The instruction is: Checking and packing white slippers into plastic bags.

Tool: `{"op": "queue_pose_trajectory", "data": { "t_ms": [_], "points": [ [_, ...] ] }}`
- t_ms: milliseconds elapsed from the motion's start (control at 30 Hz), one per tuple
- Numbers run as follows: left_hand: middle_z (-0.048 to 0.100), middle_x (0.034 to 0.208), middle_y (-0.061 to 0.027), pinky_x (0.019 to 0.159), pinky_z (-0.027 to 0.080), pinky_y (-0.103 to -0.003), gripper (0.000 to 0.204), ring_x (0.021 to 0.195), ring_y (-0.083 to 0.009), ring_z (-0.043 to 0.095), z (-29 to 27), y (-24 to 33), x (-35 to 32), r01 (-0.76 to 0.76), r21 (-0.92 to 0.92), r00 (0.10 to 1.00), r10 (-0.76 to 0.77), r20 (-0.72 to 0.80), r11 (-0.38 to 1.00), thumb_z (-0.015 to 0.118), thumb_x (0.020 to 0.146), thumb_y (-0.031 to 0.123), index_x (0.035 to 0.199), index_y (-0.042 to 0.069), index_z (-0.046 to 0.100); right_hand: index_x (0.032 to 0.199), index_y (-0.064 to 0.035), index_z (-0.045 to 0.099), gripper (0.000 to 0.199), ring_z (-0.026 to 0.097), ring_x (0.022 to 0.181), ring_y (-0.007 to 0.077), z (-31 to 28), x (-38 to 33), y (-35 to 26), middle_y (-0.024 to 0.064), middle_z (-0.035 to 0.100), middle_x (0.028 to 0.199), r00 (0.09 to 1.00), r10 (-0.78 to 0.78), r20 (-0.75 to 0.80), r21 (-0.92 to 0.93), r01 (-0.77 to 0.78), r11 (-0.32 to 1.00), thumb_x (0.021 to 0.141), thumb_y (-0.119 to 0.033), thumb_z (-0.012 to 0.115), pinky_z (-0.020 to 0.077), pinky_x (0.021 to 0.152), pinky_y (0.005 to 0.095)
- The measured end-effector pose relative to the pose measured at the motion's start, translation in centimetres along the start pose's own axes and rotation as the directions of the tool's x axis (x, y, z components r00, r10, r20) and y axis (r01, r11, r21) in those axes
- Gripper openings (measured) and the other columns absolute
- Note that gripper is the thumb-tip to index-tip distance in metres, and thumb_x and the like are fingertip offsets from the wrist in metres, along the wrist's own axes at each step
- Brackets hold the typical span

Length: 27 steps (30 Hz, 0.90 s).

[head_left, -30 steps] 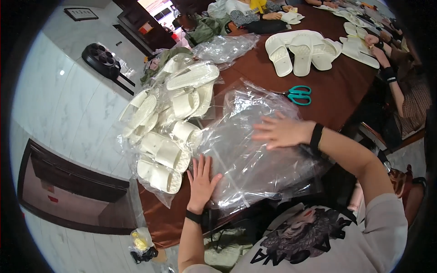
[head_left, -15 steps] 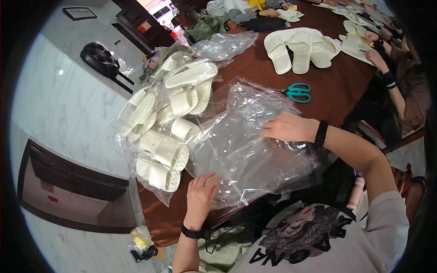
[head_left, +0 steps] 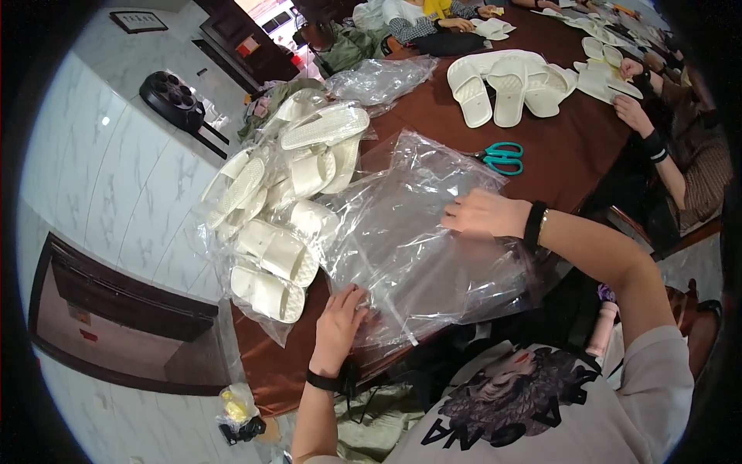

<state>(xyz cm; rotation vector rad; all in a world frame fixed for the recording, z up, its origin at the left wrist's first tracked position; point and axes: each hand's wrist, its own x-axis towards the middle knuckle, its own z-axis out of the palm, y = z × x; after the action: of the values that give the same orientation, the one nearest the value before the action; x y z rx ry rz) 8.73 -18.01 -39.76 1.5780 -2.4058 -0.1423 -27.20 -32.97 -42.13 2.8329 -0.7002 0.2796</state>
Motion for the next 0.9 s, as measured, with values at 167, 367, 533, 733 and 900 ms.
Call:
{"op": "queue_pose_trajectory", "data": {
  "t_ms": [167,367,533,733,900],
  "points": [
    [0.058,0.128,-0.0204,0.096,0.047,-0.045,0.044,0.115,-0.0395,0.056,-1.6,1.3,0.5,0.047,0.015,0.987,-0.044,-0.156,0.999,0.065,0.089,0.014,0.13,0.002,0.054,0.096,-0.0069,0.059,0.012,0.068,0.081,0.0259,-3.0,1.7,-0.6,0.008,0.064,0.083,0.995,0.086,-0.056,-0.027,-0.087,0.996,0.086,-0.012,0.055,0.0531,0.065,0.0397],
    [0.053,0.139,-0.0158,0.107,0.037,-0.053,0.078,0.126,-0.0377,0.05,-6.2,4.5,-1.4,-0.037,0.194,0.964,0.086,-0.252,0.98,0.068,0.083,0.052,0.141,0.004,0.048,0.106,-0.0007,0.058,0.026,0.069,0.074,0.0257,-9.5,0.1,-6.5,0.0108,0.064,0.079,0.976,0.023,-0.215,-0.032,-0.03,0.999,0.083,-0.011,0.057,0.0551,0.057,0.0372],
    [0.062,0.124,-0.0148,0.103,0.04,-0.058,0.058,0.116,-0.0356,0.058,-6.7,3.4,-3.8,0.176,0.097,0.921,-0.198,0.335,0.98,0.06,0.091,0.05,0.134,0.012,0.055,0.133,0.0034,0.049,0.052,0.067,0.065,0.0281,-7.3,-3.3,-13.0,0.0137,0.063,0.075,1.0,-0.026,-0.014,0.137,0.027,0.99,0.083,-0.009,0.056,0.0547,0.052,0.0365],
    [0.038,0.153,-0.0171,0.112,0.027,-0.063,0.059,0.14,-0.0438,0.032,-5.4,2.4,3.8,-0.165,0.026,0.984,0.162,0.075,0.986,0.056,0.095,0.046,0.147,0.021,0.045,0.141,-0.0008,0.044,0.058,0.067,0.08,0.0283,-6.3,-3.5,-14.4,0.0187,0.064,0.097,0.999,0.052,0.004,0.157,-0.052,0.986,0.085,-0.01,0.055,0.0573,0.063,0.0349],
    [0.019,0.162,-0.0153,0.107,0.017,-0.076,0.072,0.147,-0.0469,0.016,2.3,-2.0,7.1,-0.112,0.25,0.985,0.074,0.157,0.962,0.051,0.092,0.06,0.153,0.026,0.034,0.145,-0.0104,0.044,0.056,0.063,0.099,0.031,-6.0,-4.3,-13.3,0.0213,0.059,0.117,0.999,0.014,-0.046,0.099,-0.009,0.995,0.09,-0.014,0.052,0.0574,0.071,0.0358]
  ]
}}
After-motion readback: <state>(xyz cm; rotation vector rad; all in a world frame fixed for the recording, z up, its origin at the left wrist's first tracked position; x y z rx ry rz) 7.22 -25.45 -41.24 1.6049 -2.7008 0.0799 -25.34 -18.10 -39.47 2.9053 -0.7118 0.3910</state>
